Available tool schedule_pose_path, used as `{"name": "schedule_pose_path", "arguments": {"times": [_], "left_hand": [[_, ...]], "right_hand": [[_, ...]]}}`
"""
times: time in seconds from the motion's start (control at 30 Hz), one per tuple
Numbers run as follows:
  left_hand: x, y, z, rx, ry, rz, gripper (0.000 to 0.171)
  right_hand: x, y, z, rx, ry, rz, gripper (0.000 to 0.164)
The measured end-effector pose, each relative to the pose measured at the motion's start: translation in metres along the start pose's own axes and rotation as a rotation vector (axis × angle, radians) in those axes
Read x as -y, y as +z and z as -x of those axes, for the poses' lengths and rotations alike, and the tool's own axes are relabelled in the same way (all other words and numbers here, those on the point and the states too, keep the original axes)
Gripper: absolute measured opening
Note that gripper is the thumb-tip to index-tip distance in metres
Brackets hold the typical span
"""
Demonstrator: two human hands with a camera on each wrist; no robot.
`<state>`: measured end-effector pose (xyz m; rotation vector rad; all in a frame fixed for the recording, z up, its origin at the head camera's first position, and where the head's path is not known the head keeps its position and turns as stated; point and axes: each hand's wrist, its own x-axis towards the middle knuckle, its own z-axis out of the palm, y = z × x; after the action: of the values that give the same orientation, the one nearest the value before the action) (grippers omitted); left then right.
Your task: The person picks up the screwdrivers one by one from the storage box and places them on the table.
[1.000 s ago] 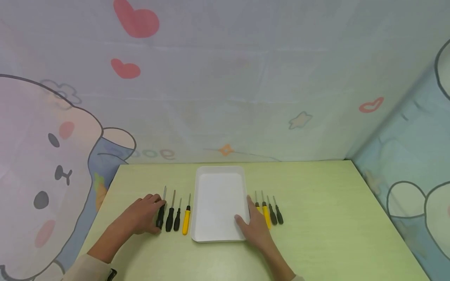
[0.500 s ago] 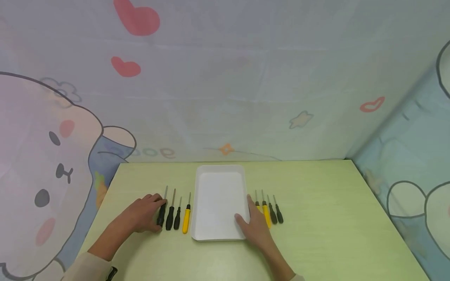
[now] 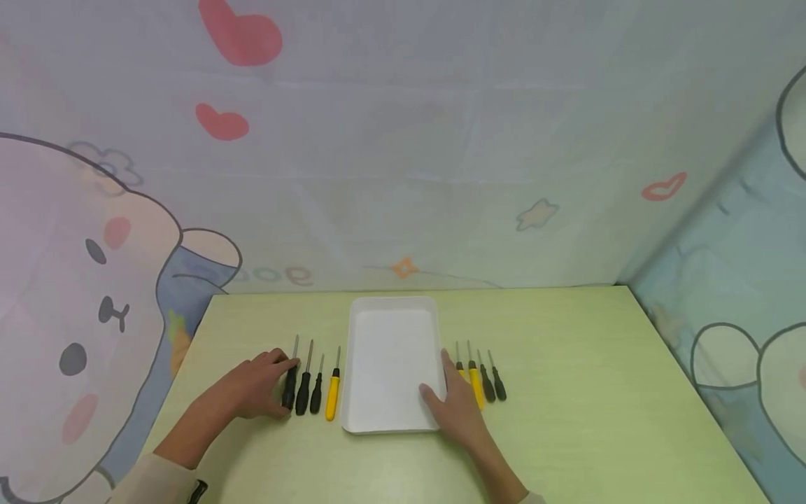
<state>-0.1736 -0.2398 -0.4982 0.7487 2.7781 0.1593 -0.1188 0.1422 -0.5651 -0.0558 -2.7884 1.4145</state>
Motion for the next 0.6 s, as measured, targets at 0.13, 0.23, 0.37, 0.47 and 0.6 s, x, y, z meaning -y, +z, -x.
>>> {"name": "schedule_pose_path", "arguments": {"times": [0.13, 0.23, 0.37, 0.47, 0.6], "left_hand": [[0.002, -0.001, 0.002, -0.001, -0.005, 0.056, 0.092], [0.002, -0.002, 0.004, -0.001, -0.012, 0.088, 0.094], [0.002, -0.008, 0.004, -0.032, -0.009, 0.116, 0.097], [-0.001, -0.015, 0.001, -0.088, 0.010, 0.114, 0.098], [-0.010, -0.023, -0.004, -0.182, 0.035, 0.090, 0.093]], "right_hand": [[0.000, 0.001, -0.001, -0.009, -0.011, -0.004, 0.081], [0.000, 0.002, -0.001, -0.008, -0.004, -0.007, 0.080], [-0.002, 0.000, -0.002, -0.008, 0.011, -0.006, 0.080], [-0.003, -0.002, -0.002, -0.021, 0.003, -0.005, 0.079], [-0.004, -0.007, -0.001, -0.044, -0.021, -0.017, 0.077]]}}
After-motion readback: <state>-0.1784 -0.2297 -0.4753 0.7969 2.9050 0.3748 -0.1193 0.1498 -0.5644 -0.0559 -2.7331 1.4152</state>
